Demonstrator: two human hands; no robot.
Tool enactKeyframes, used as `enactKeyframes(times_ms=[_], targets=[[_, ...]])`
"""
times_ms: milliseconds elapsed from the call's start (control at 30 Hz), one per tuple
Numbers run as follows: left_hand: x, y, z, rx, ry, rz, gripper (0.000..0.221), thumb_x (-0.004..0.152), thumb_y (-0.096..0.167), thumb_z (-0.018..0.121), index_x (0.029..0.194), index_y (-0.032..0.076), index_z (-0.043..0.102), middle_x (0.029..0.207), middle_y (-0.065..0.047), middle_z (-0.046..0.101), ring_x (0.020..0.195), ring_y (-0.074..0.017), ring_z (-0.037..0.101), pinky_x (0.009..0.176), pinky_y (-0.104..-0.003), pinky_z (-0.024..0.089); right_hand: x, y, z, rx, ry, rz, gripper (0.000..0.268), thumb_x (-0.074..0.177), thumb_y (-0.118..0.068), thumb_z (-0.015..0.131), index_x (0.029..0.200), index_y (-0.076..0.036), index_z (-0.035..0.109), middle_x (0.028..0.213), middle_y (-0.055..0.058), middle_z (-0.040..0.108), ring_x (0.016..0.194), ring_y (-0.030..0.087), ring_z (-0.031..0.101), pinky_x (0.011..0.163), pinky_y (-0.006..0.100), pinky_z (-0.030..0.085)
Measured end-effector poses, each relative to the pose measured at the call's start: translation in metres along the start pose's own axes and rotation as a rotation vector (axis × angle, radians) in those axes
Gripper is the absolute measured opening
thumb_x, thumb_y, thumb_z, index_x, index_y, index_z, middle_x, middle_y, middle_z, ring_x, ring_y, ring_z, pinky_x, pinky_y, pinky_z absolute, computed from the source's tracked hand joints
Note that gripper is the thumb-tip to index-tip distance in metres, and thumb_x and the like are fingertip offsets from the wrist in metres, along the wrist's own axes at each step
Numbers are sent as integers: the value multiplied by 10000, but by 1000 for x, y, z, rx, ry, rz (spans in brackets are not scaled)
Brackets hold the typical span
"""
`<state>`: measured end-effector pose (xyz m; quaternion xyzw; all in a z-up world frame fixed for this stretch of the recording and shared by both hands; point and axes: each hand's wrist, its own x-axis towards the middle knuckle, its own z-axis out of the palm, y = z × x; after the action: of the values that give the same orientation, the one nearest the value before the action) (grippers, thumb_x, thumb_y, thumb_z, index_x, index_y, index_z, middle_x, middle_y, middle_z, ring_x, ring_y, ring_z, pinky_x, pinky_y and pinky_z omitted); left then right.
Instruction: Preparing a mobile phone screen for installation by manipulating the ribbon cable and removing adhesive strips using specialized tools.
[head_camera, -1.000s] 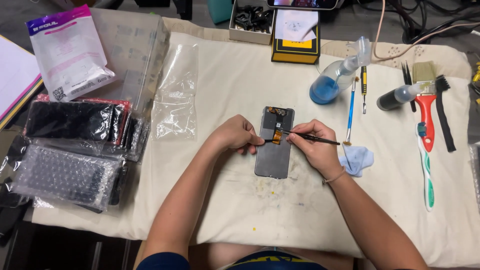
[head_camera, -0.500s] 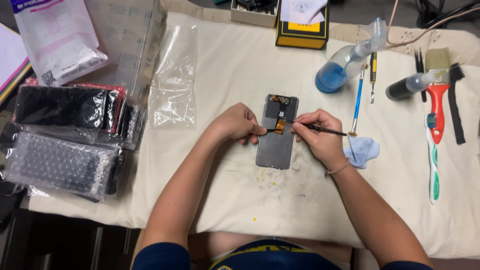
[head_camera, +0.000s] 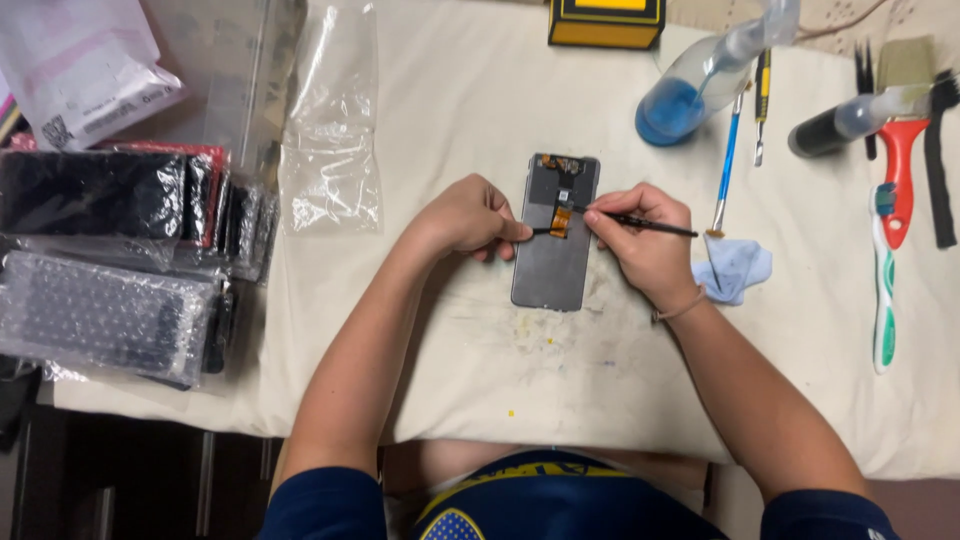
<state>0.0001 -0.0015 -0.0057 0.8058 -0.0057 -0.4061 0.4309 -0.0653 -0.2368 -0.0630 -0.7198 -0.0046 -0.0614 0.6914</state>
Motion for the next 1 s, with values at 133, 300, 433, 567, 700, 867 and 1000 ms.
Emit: enactKeyframes(times_ms=[133, 300, 433, 567, 700, 867, 1000], targets=[[1, -2, 0, -1, 23, 11, 170, 828, 177, 796, 727, 52, 737, 542, -61, 683, 383, -146, 575, 421, -229, 464, 1, 3, 0, 14, -11, -17, 171, 911, 89, 803, 920, 93, 632, 939, 241, 730, 578, 124, 673, 525, 191, 559], [0, 0, -1, 10, 16, 2, 163, 836, 176, 786, 740, 51, 742, 548, -55, 685, 392, -145, 575, 430, -229, 464, 2, 0, 1, -17, -18, 1, 152, 918, 96, 789, 928, 98, 637, 937, 232, 736, 539, 93, 639, 505, 179, 540], [-2, 0, 0, 7, 17, -6, 165, 826, 180, 796, 739, 51, 741, 548, -53, 686, 392, -142, 580, 429, -228, 473, 0, 0, 4, -9, -10, 6, 163, 915, 82, 802, 930, 96, 640, 937, 226, 739, 531, 86, 635, 494, 172, 535], [-1, -1, 0, 16, 24, 7, 161, 826, 178, 796, 738, 53, 744, 543, -53, 685, 395, -142, 579, 429, -226, 471, 2, 0, 5, -16, -14, 15, 159, 921, 79, 798, 933, 91, 640, 951, 219, 741, 545, 80, 638, 502, 160, 533], [-1, 0, 0, 28, 21, 13, 154, 824, 176, 785, 743, 53, 741, 547, -53, 684, 405, -142, 574, 435, -223, 462, 0, -3, 4, -44, -16, 16, 163, 931, 71, 800, 932, 88, 638, 955, 220, 742, 573, 80, 648, 510, 156, 530], [-6, 4, -1, 20, 15, 11, 153, 831, 167, 777, 744, 48, 739, 550, -56, 684, 414, -142, 572, 435, -225, 453, -1, -6, 5, -56, -28, 7, 154, 938, 81, 793, 934, 92, 639, 958, 224, 740, 598, 83, 654, 517, 157, 530], [-5, 5, -1, 40, 14, -1, 142, 838, 170, 762, 761, 53, 742, 562, -48, 690, 439, -148, 585, 491, -228, 474, -1, -10, 6, -67, -27, 30, 143, 942, 77, 782, 933, 81, 639, 968, 210, 740, 648, 76, 666, 527, 145, 535]])
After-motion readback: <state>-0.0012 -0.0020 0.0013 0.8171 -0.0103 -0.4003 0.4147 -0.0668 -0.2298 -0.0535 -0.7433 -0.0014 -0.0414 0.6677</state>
